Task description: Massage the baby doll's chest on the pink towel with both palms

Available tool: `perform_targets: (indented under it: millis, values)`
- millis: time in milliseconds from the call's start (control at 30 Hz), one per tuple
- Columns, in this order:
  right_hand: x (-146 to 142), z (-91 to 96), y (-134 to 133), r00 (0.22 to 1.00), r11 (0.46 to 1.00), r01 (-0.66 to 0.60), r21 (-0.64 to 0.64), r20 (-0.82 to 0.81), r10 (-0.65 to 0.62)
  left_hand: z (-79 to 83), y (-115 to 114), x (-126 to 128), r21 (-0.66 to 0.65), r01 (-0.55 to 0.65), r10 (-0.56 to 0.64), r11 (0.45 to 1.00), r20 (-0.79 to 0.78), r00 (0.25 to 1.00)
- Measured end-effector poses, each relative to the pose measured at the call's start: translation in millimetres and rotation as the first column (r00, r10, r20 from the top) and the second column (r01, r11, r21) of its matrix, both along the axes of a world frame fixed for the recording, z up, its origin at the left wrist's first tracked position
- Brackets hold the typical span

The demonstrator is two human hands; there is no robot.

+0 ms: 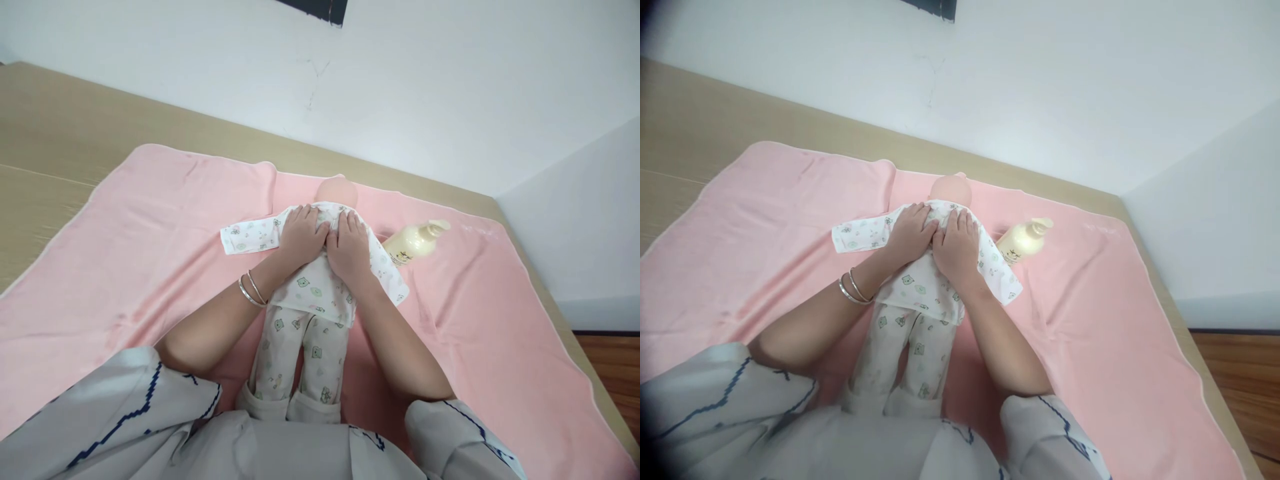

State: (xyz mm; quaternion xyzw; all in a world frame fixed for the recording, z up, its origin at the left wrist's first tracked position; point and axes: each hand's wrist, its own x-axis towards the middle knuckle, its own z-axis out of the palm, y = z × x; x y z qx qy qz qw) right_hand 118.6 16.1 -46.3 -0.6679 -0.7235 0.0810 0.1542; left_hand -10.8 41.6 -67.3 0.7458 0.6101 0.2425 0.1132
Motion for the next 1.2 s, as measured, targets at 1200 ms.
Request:
perform_targets:
  millis: [1200]
  values:
    - [20, 7.6, 12, 0.999, 0.998, -0.033, -0.056, 0.04, 0.035, 15.0, -30, 11, 0.0, 0.082, -0.082, 0.997, -0.074, 0.994]
